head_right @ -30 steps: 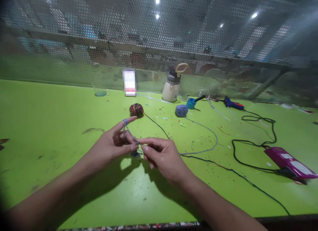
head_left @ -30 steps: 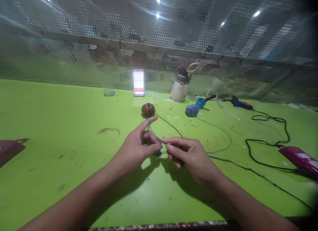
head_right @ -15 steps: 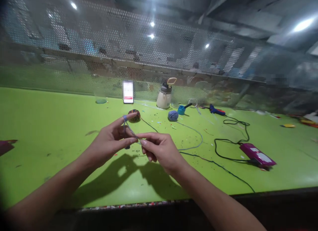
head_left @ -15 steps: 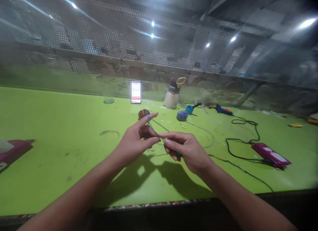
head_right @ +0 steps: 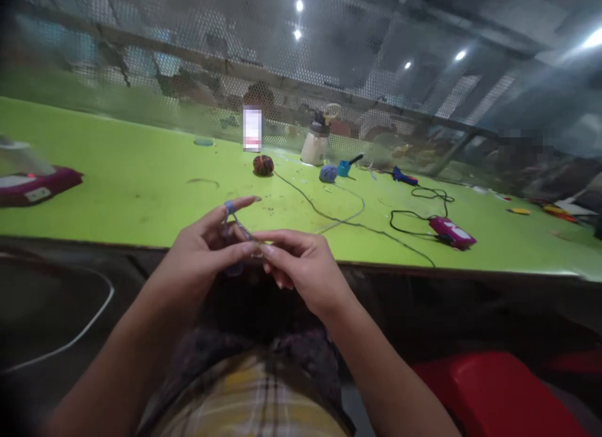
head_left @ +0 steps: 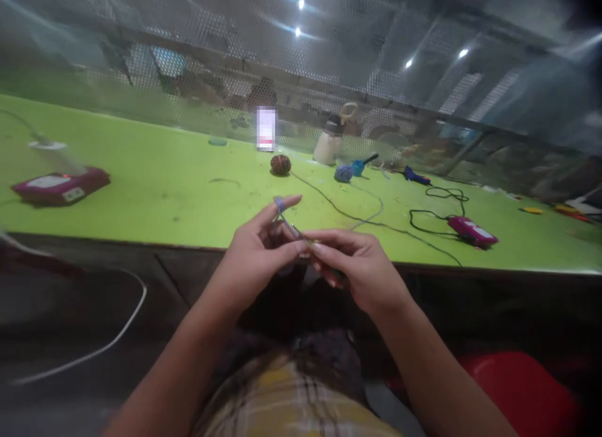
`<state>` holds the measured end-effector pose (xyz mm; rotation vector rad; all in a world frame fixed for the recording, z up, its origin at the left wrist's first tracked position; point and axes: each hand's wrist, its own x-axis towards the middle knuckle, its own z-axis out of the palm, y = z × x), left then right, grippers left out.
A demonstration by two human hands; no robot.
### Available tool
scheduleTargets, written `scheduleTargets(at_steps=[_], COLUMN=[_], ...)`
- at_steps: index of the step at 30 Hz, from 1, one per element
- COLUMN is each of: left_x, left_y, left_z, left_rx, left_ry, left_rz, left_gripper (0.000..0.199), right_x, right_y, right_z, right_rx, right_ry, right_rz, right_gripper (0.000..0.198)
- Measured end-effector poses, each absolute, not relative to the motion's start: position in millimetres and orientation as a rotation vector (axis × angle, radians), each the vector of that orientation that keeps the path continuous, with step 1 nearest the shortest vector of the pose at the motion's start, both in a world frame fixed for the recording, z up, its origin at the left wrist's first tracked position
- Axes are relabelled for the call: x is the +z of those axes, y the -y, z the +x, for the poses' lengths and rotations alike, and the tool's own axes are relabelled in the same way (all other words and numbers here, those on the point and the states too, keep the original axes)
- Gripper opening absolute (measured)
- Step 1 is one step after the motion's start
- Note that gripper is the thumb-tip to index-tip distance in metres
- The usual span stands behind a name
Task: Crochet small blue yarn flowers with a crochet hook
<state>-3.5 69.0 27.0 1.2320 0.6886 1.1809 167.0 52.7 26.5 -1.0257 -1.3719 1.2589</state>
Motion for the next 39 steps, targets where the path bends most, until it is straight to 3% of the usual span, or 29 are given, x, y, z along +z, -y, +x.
scheduleTargets(at_steps=[8,14,20,31,39], left_x=[46,30,17,11,26], left_y=[-61,-57,-58,-50,-46], left_z=[13,12,6,14,8], left_rx=[1.140,1.133,1.129,1.430,1.253], left_ry=[-0.556,-0.626,-0.696,-0.881,-0.523], left_rz=[1.373,1.395,1.415,1.524,1.028], left_gripper=[0.077,0.076,0.089,0.061,0.078], right_x=[44,32,28,22,19], right_y=[-27,-24,-31,-35,-24], right_z=[180,184,181,167,163], right_rx=[1.111,1.148,1.221,1.260,1.256], right_ry=[1.366,1.380,1.434,1.232,1.197], right_rz=[-1.004,-1.080,-1.160,-1.068,-0.904], right_gripper=[0.021,0.028,0.025,0.032,0.021])
